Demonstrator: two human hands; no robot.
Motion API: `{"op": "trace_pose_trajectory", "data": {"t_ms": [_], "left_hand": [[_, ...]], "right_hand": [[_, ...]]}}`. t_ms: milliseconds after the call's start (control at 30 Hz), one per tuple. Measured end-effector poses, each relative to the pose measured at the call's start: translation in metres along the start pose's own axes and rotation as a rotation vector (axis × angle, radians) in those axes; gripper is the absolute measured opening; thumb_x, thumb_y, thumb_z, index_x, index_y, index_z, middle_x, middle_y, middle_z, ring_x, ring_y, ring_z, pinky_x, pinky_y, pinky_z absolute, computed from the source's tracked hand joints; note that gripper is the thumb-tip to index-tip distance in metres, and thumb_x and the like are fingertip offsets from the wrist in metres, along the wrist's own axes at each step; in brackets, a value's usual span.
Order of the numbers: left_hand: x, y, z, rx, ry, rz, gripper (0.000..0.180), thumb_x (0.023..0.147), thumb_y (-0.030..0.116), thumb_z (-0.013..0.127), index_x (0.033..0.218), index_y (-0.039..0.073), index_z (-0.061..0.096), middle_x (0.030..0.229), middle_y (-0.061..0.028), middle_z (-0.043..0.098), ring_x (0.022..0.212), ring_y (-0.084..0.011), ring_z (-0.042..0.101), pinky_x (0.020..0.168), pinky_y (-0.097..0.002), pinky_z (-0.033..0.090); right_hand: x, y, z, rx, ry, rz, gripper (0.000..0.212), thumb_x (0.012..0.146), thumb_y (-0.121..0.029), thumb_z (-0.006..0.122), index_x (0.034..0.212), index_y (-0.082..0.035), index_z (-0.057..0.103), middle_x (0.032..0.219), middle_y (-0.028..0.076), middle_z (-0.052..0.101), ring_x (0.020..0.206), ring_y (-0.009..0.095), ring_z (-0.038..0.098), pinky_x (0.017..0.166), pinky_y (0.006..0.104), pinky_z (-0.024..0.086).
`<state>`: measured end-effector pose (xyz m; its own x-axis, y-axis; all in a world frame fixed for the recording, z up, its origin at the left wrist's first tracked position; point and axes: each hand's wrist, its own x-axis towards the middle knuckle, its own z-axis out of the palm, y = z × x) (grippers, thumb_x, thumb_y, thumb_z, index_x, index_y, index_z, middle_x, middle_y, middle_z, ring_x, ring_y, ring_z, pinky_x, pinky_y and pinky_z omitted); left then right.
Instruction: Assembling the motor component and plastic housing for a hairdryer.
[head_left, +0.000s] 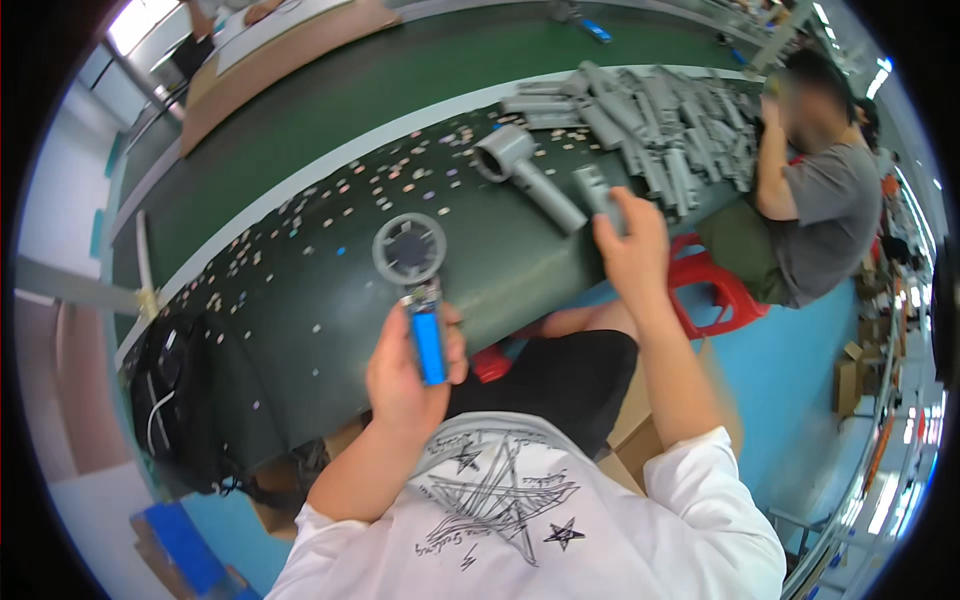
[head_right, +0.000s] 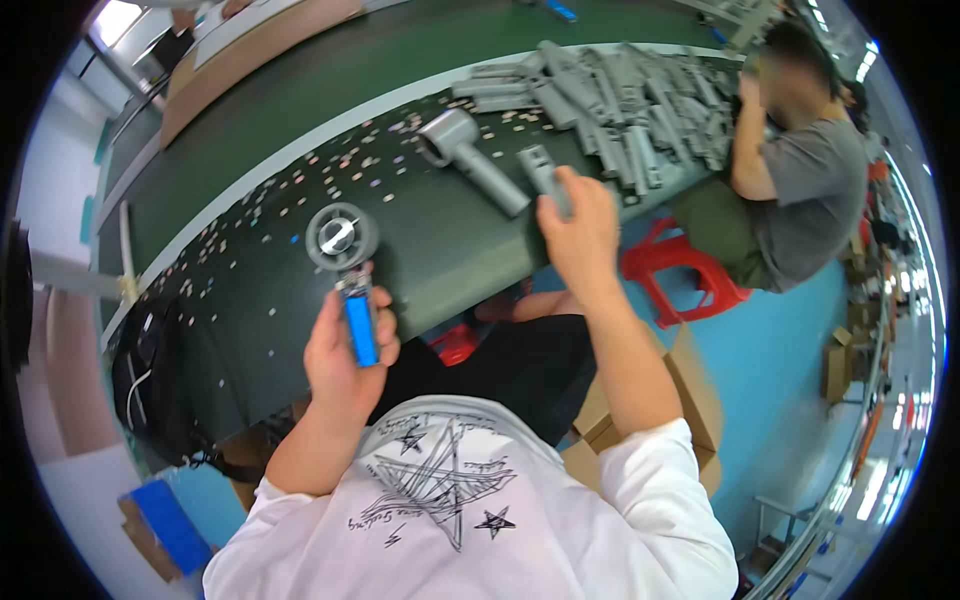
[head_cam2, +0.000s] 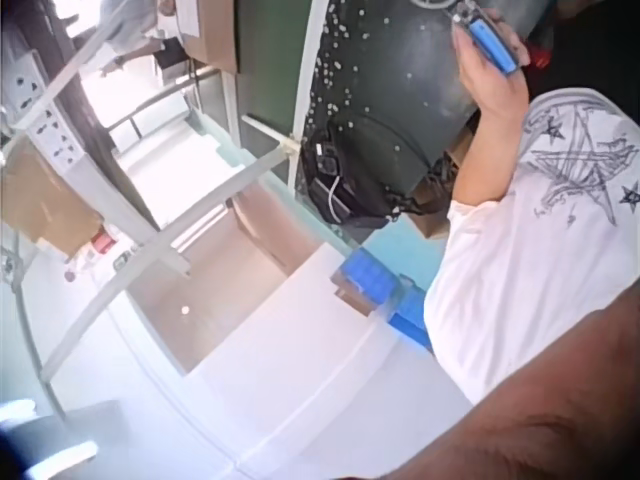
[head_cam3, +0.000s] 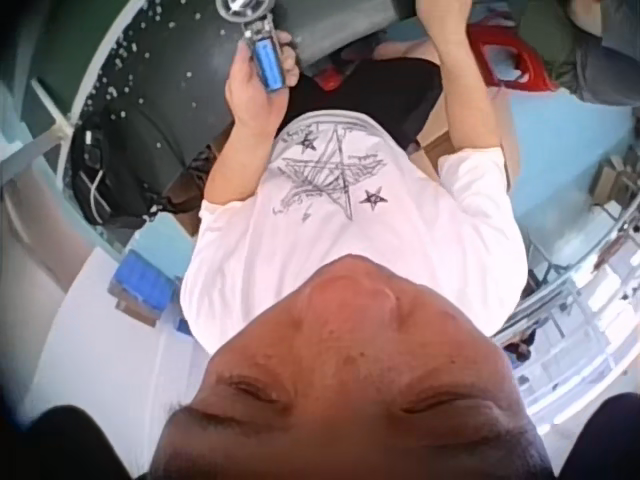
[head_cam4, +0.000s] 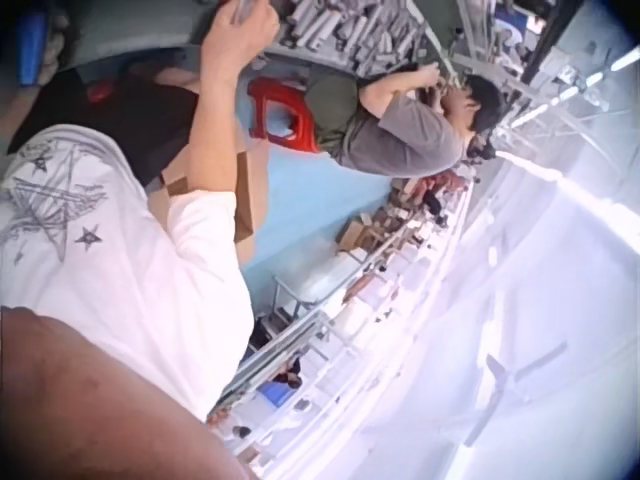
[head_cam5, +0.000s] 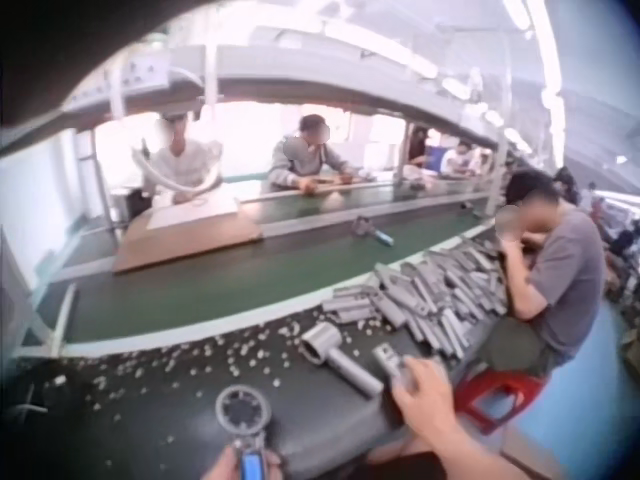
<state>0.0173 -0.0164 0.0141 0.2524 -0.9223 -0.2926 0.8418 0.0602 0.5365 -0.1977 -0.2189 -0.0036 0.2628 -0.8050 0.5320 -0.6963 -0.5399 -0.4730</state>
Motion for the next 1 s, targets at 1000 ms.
{"op": "trace_pose_trajectory", "data": {"t_ms": [1000], "left_hand": [[-0.02,-0.014,0.017,-0.025,-0.129,0.043,0.043,0.105,0.028,0.03,0.143,0.007,0.033,0.129,-0.0129,0.052,0.12,-0.0236,0.051,0.104,-0.0396,0.04]], "right_hand": [[-0.084,-0.135,-0.034,0.42,-0.167,-0.298,0.043,0.07,-0.003,0.075,0.112,-0.002,0.068,0.104,0.014,0.06,0.077,0.021,0.062,0.063,0.0285,0.053]]}}
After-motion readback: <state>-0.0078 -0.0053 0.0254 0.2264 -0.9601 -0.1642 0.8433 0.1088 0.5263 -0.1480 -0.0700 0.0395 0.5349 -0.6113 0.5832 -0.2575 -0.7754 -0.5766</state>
